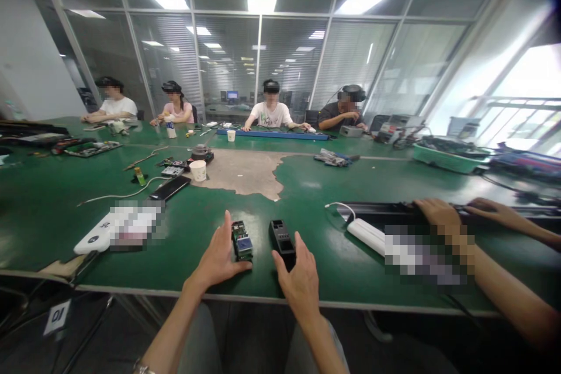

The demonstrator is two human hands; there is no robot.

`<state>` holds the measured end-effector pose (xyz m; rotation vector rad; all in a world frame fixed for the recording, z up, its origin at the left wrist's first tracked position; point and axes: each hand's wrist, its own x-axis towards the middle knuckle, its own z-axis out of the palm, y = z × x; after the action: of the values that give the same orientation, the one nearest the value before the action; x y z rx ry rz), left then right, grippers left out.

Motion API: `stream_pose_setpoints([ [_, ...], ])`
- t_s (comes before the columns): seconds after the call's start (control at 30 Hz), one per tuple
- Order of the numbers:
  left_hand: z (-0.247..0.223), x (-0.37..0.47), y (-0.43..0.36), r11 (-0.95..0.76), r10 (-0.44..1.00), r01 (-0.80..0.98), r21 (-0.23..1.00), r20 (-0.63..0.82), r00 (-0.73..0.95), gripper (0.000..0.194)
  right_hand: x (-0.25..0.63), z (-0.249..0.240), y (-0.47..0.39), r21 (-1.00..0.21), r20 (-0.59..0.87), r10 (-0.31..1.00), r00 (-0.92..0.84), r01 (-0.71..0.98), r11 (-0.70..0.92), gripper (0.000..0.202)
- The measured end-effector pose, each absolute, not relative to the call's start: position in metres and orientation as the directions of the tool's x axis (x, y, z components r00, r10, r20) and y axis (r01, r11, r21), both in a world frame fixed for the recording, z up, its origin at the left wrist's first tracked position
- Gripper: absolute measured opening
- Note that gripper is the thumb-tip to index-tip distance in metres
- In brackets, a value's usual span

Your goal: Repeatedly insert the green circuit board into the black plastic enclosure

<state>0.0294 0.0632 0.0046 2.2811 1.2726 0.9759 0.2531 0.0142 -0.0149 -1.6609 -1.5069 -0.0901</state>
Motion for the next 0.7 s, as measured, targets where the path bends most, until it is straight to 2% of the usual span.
stream_pose_setpoints([
  [0.2,0.006,0.028,0.062,-0.519,0.854,0.615,0.593,0.377,0.358,0.139,0.254,-0.015,0.014,-0.542,0.581,0.770,0.264,0.831,0.124,0.075],
  [0.43,0.010,0.025,0.058,-0.506,0.862,0.590,0.629,0.363,0.353,0.142,0.253,-0.016,0.013,-0.530,0.548,0.803,0.234,0.840,0.117,0.066],
  [0.53,0.011,0.025,0.058,-0.502,0.865,0.601,0.622,0.348,0.362,0.144,0.251,-0.009,0.011,-0.599,0.494,0.817,0.297,0.797,0.073,0.068],
  [0.7,0.011,0.025,0.059,-0.522,0.853,0.601,0.606,0.349,0.388,0.143,0.238,0.013,0.006,-0.774,0.371,0.835,0.405,0.632,0.037,0.066],
])
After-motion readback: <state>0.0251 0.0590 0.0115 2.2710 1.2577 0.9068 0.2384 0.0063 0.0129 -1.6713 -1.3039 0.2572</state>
